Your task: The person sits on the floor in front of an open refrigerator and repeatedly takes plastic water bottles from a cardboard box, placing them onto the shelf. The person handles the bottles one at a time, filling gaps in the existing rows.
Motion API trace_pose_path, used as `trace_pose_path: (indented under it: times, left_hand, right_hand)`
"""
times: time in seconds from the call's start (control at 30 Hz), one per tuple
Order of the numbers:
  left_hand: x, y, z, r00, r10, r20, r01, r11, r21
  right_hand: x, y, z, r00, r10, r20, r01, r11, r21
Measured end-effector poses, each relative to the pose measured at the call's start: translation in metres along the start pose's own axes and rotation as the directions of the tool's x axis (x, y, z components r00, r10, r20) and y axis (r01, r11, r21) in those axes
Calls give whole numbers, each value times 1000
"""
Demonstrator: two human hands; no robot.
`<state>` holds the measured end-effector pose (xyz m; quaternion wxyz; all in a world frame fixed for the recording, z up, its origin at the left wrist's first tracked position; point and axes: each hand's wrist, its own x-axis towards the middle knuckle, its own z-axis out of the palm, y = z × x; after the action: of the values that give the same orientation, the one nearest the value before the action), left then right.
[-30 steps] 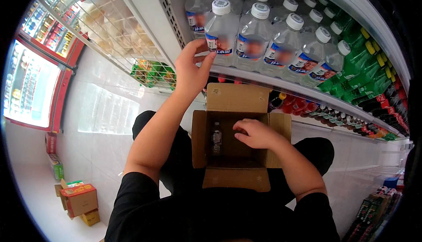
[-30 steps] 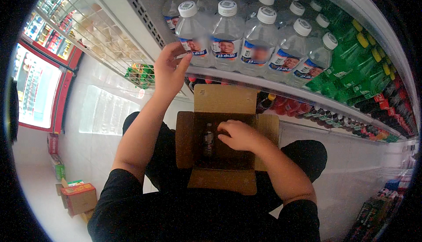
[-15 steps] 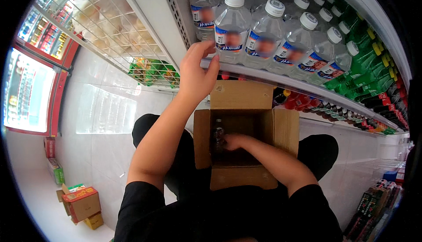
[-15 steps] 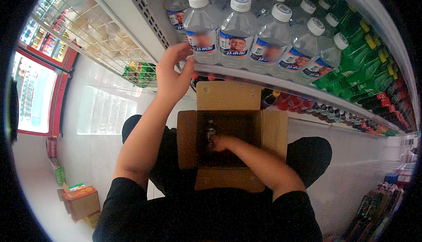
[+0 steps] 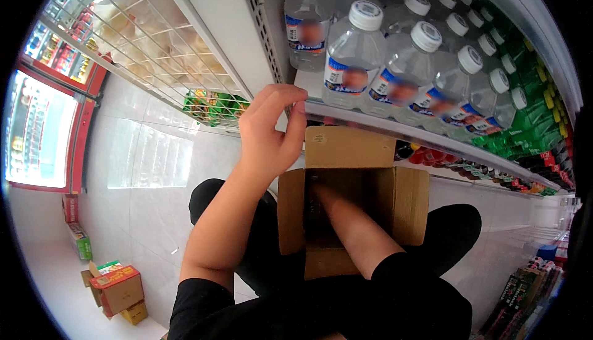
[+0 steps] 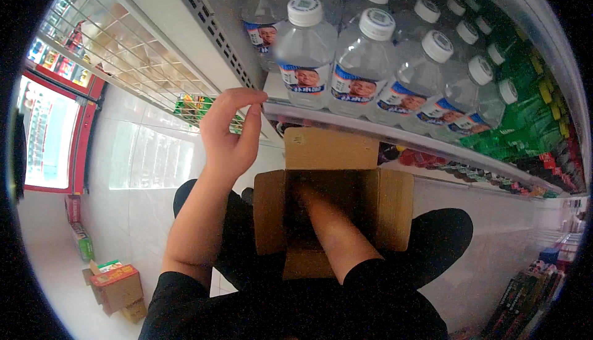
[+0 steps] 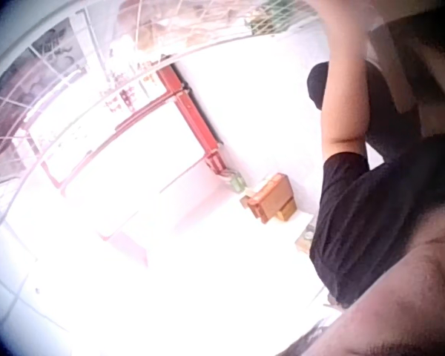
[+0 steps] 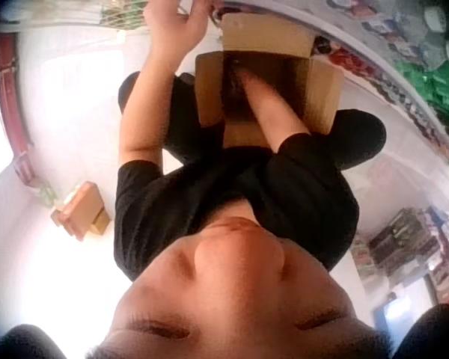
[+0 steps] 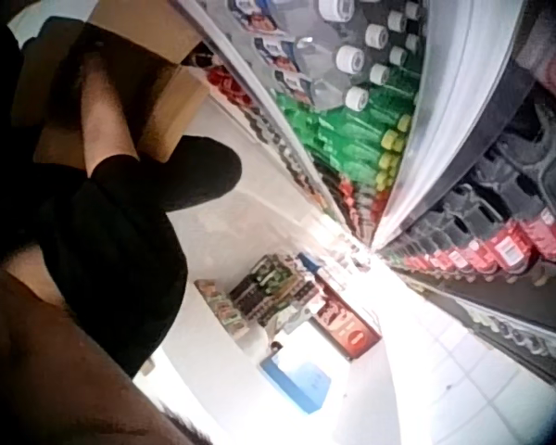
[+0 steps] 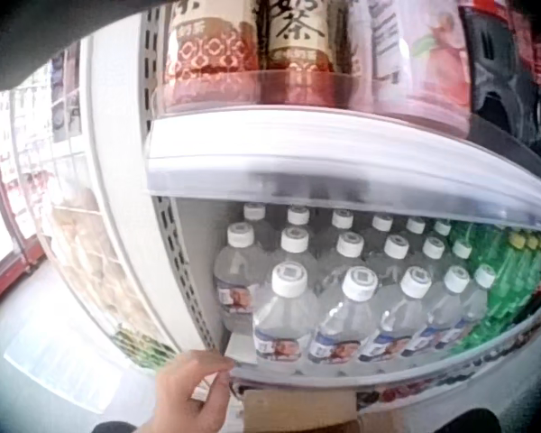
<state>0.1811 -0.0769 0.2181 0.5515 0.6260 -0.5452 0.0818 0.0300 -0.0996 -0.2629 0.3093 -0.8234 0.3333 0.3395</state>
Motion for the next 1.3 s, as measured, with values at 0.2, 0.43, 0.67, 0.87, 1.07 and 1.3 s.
trace_pose_path:
  times: [0.2,0.43,0.67,0.87,1.07,1.3]
  left_hand:
    - [2,-1,-3,997,42,66,-41,999,-25]
    - [-1,1,-9,993,54,108,-54,999,-7]
    - [-8,5,-5,979,120,165,-116,993,-30]
    - [-16,11,-4,942,213,261,-201,977,-71]
    - [-28,14,-2,929,214,302,-211,976,-44]
    - [-42,22,-5,867,177,465,-171,984,-56]
  right_hand:
    - [3,10,20,982,179,-62,-169,975,147]
    - [2,27,28,955,296,-34,-257,876,409]
    - [-13,71,12,905,402,141,-320,423,848]
    - [-33,92,-4,905,299,302,-280,-116,953]
    - [-56,78,-12,940,96,329,-262,-416,871]
    - [-97,57,-55,961,-110,252,-275,-375,885]
